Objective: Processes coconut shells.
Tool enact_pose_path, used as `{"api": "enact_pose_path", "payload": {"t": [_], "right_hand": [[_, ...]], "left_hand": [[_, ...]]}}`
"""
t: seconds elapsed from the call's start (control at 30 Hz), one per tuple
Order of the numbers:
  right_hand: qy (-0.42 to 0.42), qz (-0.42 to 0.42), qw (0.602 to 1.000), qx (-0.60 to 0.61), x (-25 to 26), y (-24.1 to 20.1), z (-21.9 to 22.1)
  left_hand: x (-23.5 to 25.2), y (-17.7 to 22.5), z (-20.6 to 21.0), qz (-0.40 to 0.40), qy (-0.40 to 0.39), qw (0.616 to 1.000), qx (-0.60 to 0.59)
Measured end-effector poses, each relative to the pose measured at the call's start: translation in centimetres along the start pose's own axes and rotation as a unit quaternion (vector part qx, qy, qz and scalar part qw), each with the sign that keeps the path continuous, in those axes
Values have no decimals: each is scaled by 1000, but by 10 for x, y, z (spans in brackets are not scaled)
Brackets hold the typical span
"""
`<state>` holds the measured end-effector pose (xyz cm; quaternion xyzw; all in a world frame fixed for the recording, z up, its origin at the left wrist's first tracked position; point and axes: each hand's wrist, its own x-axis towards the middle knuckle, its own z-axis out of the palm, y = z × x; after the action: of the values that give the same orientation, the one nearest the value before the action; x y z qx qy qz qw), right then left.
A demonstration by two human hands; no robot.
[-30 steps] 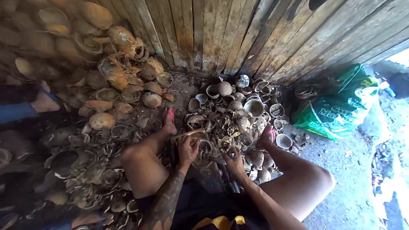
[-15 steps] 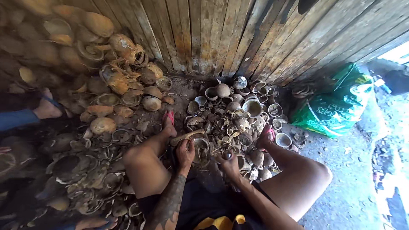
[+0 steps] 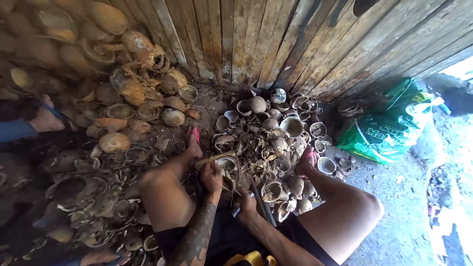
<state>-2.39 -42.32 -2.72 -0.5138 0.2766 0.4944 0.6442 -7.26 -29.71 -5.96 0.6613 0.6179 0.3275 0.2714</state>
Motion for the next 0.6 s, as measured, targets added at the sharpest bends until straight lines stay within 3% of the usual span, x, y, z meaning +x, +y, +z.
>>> {"api": "enact_pose_path", "payload": {"t": [0.13,0.27,0.33,0.4,0.47,0.6], "right_hand": [[-49,105,986,117,-14,-11,21],[-67,77,993,63,-11,-26,3],[-97,101,990,33,-17,-50,-9],[-119,113,982,88,-25,-85,-16],[-131,57,972,189,-27,-118,-17],[-165,-63,944,280,-15,-158,-24]], "left_hand": [[-7,19,-9,-128,-36,990,-47],[-18,86,-39,-375,-145,897,-184],[-15,89,-42,-425,-182,863,-205],[-5,75,-36,-425,-200,858,-208],[6,83,-42,-399,-245,860,-202],[40,131,-61,-164,-284,942,-66]]}}
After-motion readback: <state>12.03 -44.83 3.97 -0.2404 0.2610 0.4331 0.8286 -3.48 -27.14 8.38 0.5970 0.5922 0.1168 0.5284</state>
